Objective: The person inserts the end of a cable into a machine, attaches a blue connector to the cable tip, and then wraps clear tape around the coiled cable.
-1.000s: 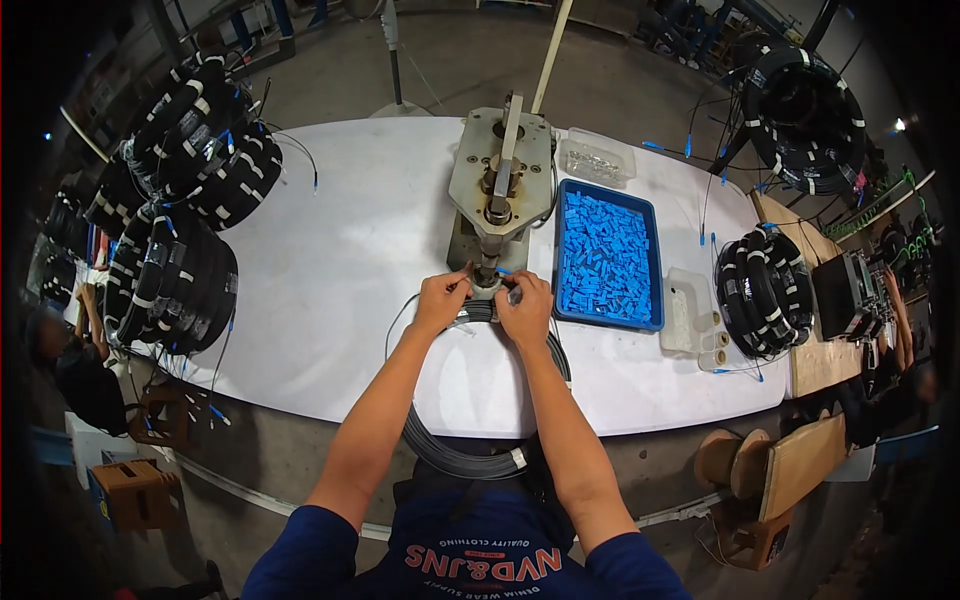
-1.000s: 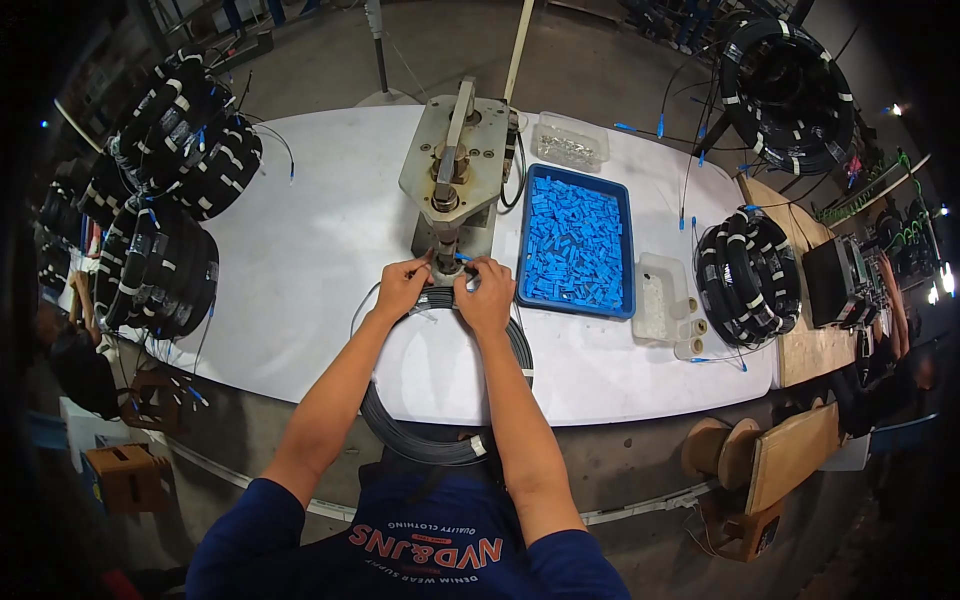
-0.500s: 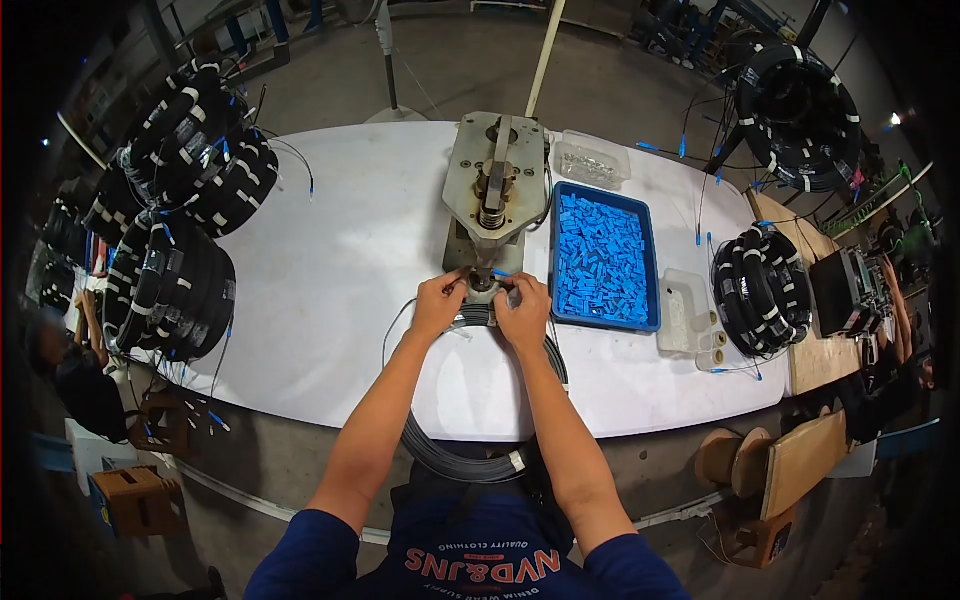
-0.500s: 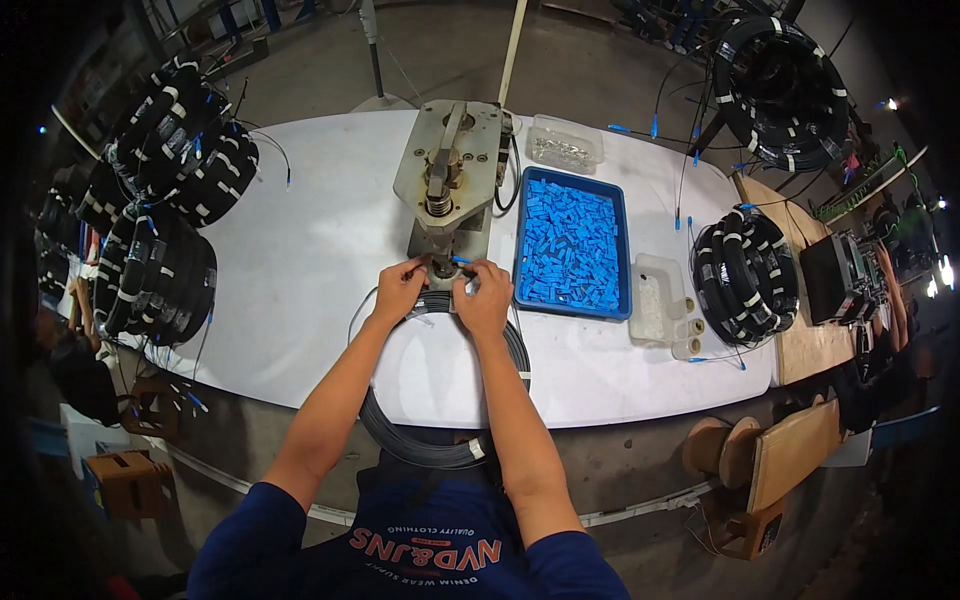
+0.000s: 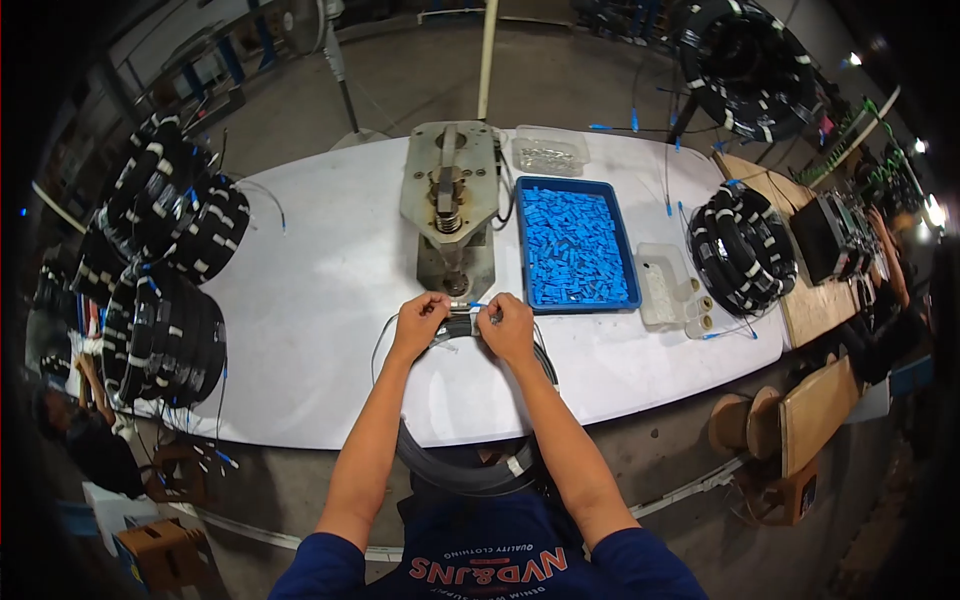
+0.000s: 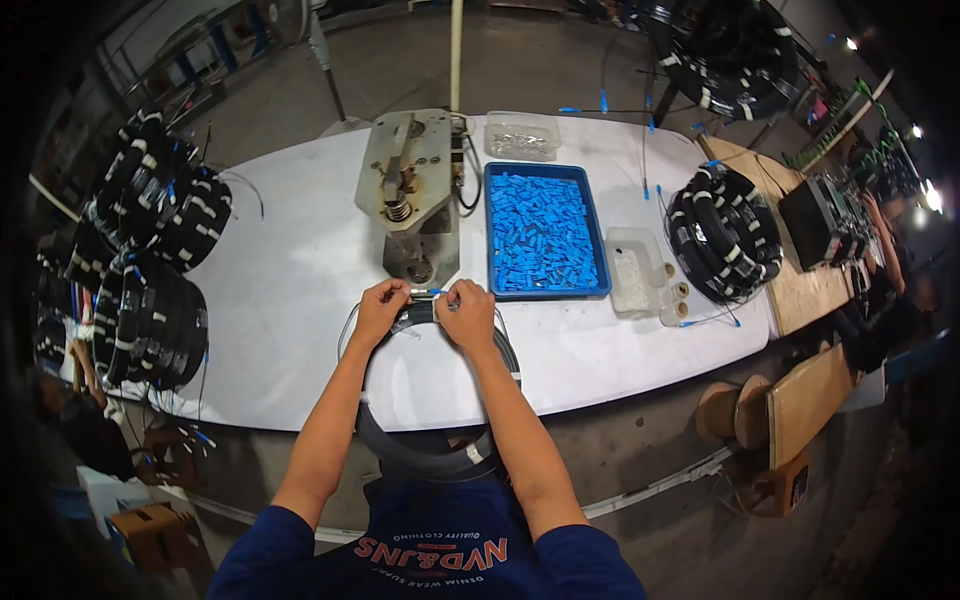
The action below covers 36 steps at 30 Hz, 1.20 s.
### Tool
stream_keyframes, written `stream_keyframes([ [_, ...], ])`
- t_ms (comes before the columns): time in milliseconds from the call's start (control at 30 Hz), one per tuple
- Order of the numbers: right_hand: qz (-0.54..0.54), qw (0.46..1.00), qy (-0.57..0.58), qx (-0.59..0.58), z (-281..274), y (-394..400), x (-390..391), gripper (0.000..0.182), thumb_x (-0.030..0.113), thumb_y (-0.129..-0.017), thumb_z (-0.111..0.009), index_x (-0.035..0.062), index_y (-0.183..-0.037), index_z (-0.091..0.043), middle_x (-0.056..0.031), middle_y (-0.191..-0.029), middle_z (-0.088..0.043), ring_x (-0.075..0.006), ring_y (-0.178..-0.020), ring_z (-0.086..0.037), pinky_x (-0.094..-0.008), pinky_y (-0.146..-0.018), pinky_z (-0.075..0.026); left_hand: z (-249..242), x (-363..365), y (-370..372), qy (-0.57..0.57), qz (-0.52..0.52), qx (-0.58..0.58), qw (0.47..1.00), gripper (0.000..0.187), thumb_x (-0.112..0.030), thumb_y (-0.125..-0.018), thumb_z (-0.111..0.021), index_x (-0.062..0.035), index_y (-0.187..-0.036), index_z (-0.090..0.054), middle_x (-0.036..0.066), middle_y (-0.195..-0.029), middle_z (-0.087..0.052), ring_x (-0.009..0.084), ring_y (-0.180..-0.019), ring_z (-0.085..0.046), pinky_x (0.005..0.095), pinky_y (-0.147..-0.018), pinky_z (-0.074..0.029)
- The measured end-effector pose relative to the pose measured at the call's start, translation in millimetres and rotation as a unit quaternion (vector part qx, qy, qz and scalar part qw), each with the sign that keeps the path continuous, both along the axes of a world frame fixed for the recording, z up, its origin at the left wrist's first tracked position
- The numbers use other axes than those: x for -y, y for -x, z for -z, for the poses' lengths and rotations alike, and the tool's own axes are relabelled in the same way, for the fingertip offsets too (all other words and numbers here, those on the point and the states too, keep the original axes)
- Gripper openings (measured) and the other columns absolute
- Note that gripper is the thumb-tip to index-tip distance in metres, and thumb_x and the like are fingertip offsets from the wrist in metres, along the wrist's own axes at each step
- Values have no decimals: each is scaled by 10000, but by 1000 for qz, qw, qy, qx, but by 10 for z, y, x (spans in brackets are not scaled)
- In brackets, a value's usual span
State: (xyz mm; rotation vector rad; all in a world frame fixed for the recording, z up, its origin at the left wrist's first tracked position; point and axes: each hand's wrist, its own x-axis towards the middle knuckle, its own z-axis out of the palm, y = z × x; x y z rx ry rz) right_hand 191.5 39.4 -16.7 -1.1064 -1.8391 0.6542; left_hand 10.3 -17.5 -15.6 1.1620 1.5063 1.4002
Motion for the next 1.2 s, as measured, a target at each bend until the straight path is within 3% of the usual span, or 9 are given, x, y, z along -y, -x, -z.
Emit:
stream_keyframes([
  [67,10,998,-59,-6,36,-141,106,186,129,-768,-690,67,-715,-523,-80,-723,-580,-309,-706,-573,-430,-664,-381,-24,66,-100,26,42,49,998,192,-162,-972,-644,22,-1000,-690,14,-804,-669,65,-762,-604,211,-723,-469],
  [400,122,989,29,-80,-64,-824,454,148,85,-849,-695,28,-807,-565,-116,-793,-592,-317,-770,-564,-431,-722,-404,-108,-60,-778,17,180,109,977,231,-185,-983,-652,12,-1099,-679,44,-905,-704,78,-841,-623,238,-808,-494],
  [600,151,966,127,-168,-143,-951,411,137,117,-931,-678,-6,-920,-619,-107,-822,-643,-189,-707,-582,-329,-665,-454,-236,-208,-1056,-52,194,-35,979,222,-133,-933,-691,-10,-1116,-715,54,-1043,-719,121,-943,-627,269,-849,-460],
  [667,113,971,123,-168,-121,-966,383,141,99,-956,-651,-31,-1009,-638,-116,-848,-670,-144,-718,-597,-294,-646,-470,-199,-266,-1127,-12,186,-20,982,186,-122,-926,-694,-5,-1066,-733,73,-1104,-714,150,-988,-633,290,-869,-469],
  [767,109,966,143,-186,-112,-955,345,138,88,-970,-629,-32,-1036,-639,-112,-860,-676,-140,-732,-611,-284,-664,-486,-239,-321,-1325,-54,182,21,982,124,-73,-926,-670,17,-948,-751,101,-1104,-716,219,-1021,-642,346,-921,-484],
  [867,114,956,165,-216,-79,-934,272,131,83,-985,-606,-24,-1054,-636,-97,-860,-679,-131,-748,-629,-272,-692,-507,-214,-441,-1386,-92,189,-57,976,143,-60,-940,-649,11,-1009,-753,108,-1120,-709,224,-1044,-643,338,-930,-494],
  [1000,107,954,200,-195,-102,-880,144,97,55,-969,-606,-27,-1018,-624,-129,-864,-690,-211,-766,-679,-316,-711,-524,-275,-537,-1423,-91,157,-44,982,136,-52,-958,-612,12,-969,-731,102,-1070,-706,221,-1007,-646,329,-897,-501],
  [1100,107,976,134,-138,-103,-859,95,115,-8,-875,-636,-30,-987,-624,-166,-893,-674,-314,-808,-677,-354,-743,-525,-220,-578,-1399,-75,148,-5,986,154,-64,-990,-562,33,-959,-679,116,-1022,-687,206,-996,-641,320,-885,-498],
  [1200,127,980,74,-134,-194,-850,83,115,-23,-850,-638,-34,-964,-628,-172,-929,-665,-309,-841,-672,-357,-738,-524,-199,-561,-1394,-34,159,52,985,174,-77,-1013,-520,45,-952,-627,124,-981,-663,187,-956,-631,311,-864,-498],
])
